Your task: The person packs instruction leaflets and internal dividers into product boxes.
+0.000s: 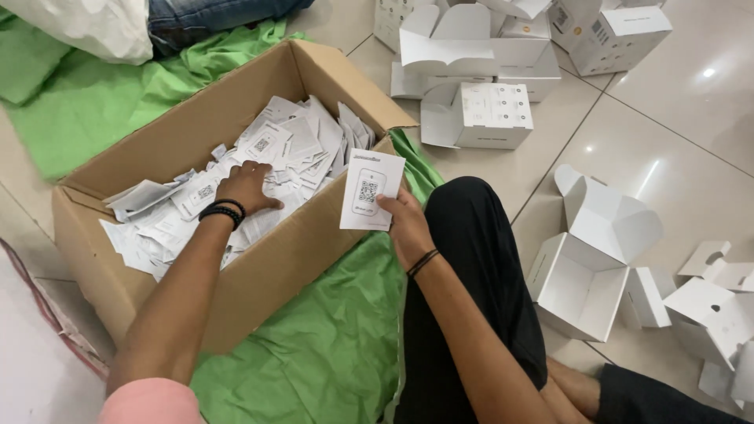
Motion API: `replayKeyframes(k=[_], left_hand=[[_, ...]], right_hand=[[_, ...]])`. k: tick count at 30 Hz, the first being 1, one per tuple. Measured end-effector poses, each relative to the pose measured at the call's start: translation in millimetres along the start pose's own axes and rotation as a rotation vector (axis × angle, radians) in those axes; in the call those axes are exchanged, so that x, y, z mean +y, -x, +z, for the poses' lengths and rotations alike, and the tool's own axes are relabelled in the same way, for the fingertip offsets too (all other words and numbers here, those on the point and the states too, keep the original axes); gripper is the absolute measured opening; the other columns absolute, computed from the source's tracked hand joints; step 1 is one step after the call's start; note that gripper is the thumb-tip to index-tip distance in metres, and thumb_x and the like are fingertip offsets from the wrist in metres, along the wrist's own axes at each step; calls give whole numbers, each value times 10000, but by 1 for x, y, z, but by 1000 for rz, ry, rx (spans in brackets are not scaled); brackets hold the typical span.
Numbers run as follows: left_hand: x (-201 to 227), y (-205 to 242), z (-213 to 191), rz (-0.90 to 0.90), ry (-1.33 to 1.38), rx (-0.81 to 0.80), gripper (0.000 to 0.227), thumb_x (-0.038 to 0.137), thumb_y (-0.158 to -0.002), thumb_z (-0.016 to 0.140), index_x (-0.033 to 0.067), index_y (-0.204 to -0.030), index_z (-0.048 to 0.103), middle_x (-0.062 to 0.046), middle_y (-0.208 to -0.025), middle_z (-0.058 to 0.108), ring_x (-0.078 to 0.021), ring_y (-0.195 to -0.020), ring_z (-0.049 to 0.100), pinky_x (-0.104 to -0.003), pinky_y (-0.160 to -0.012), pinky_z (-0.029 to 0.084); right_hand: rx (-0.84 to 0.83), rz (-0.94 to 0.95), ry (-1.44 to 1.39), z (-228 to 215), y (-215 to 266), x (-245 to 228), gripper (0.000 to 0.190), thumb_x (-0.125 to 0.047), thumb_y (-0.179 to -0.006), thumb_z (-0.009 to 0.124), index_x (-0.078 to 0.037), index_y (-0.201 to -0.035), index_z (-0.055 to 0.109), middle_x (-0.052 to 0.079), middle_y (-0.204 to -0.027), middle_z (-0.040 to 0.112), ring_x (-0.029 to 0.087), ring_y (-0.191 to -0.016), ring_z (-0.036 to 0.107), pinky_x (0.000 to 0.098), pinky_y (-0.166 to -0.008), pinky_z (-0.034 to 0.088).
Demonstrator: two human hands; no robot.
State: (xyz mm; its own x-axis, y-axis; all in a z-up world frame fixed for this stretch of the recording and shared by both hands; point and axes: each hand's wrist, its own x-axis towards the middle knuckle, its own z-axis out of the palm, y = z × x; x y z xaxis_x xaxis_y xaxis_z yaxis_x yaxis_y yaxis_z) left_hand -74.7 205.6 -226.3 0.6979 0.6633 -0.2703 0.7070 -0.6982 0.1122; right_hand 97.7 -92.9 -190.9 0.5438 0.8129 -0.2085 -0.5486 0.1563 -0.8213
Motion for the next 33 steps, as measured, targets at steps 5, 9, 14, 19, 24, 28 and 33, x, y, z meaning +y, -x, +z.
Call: replayKeyframes(k=[5,9,14,19,24,28,33], left_hand=[[15,22,-11,18,33,-28,942,486,-662,910,226,-1476,512,-112,-1490,486,-342,-1375,467,-501,-1095,468],[15,22,16,159,54,-114,846,365,-763,818,195,-1515,470,-160,-1383,565,-357,-1246,591,-482,-1011,525],[-3,15,28,210,179,118,545,301,-854,771,130,-1345,607,-161,-1292,651,-368,-1201,601,-501,-982,491],[35,59,-47,302,622,610,199,5,-782,760,174,-887,769,-68,-1308,672,-274,-1247,603,-394,-1098,492],[51,67,-63,499,689,809,181,42,-788,817,203,-870,813,-74,-1479,559,-301,-1357,473,-391,-1137,421],[56,69,-71,413,687,774,168,82,-839,819,180,-976,819,-57,-1257,684,-253,-1214,570,-352,-1064,464],[61,68,-75,90,842,647,236,173,-894,808,32,-1073,746,-105,-963,772,-202,-845,740,-301,-782,545]], right_hand=[[-5,-25,-3,-6,4,3,296,-87,-994,585,15,-1269,620,85,-1166,718,173,-1033,685,332,-916,543],[-18,-54,-4,-2,11,-3,294,-94,-992,593,5,-1267,618,82,-1163,722,170,-1039,688,332,-928,546],[-13,-53,24,-6,10,-1,290,-91,-1001,590,3,-1274,619,87,-1166,720,170,-1039,679,335,-928,526],[6,-27,30,-1,13,-5,290,-99,-998,575,-4,-1270,615,82,-1168,721,163,-1048,685,338,-948,542],[-30,-54,4,-4,11,-4,296,-90,-998,575,-1,-1278,612,84,-1171,719,169,-1051,685,340,-937,547],[-26,-56,13,-4,10,-2,294,-90,-999,574,4,-1274,613,88,-1170,722,173,-1048,689,344,-934,552],[-17,-44,32,-5,10,0,296,-98,-1008,568,6,-1282,612,94,-1179,719,175,-1051,690,344,-932,558]])
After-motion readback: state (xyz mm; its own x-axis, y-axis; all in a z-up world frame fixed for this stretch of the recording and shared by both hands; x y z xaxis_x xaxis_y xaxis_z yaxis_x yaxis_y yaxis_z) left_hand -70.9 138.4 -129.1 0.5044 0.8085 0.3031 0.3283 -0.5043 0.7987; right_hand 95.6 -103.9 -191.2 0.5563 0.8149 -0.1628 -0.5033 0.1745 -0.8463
